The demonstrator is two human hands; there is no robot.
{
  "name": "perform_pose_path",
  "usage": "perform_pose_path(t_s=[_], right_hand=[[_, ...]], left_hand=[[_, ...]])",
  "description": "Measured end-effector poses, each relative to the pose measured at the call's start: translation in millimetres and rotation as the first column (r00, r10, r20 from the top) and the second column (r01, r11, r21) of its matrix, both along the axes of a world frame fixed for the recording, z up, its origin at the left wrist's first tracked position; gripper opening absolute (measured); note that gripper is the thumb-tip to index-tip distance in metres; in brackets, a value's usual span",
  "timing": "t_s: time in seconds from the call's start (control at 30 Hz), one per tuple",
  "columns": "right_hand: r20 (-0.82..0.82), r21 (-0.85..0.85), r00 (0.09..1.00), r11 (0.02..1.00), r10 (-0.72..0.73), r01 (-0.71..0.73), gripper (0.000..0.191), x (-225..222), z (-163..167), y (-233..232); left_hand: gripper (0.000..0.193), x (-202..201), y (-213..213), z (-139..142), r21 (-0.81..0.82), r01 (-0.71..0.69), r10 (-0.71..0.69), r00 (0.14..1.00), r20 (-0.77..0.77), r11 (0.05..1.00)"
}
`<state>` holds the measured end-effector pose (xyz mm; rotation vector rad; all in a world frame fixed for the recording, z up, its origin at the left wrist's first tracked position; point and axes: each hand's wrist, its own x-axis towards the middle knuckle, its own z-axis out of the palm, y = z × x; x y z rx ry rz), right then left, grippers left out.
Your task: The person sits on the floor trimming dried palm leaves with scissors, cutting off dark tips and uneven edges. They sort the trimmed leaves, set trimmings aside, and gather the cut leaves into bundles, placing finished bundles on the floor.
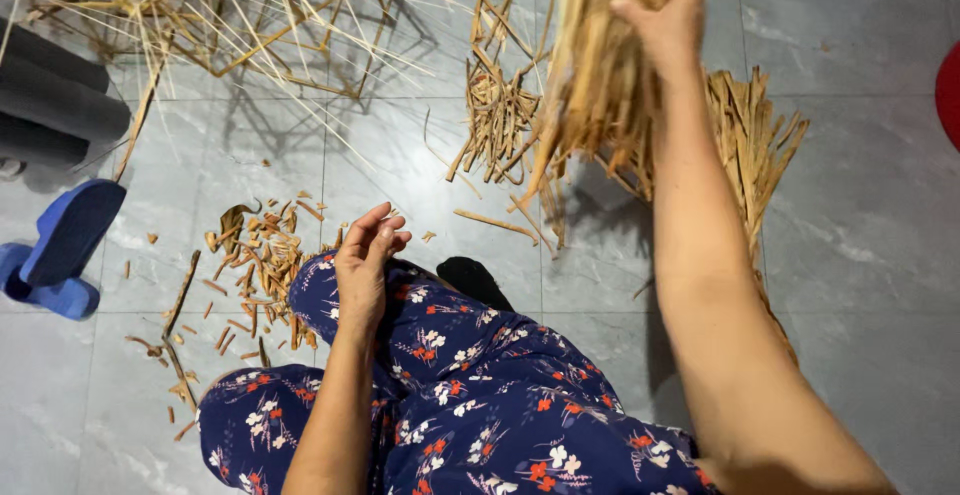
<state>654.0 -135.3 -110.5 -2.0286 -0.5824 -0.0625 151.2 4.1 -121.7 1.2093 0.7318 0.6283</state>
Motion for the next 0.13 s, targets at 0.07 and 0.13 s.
perform_pose_path(t_s=[0.07, 0.13], right_hand=[[-0.085, -0.116, 0.994, 0.99, 0.064, -0.074, 0.11, -9.9, -5.2, 18.0], [-0.303, -0.22, 0.946, 0.957, 0.118, -0.19, 0.099, -46.5, -20.1, 38.4]], left_hand=[[0.036, -2.1, -0.7, -0.5, 0.003, -0.004, 0.004, 1.0, -0.013, 1.0], [0.036, -4.6, -3.2, -2.9, 0.007, -0.002, 0.002, 1.0, -0.008, 1.0]])
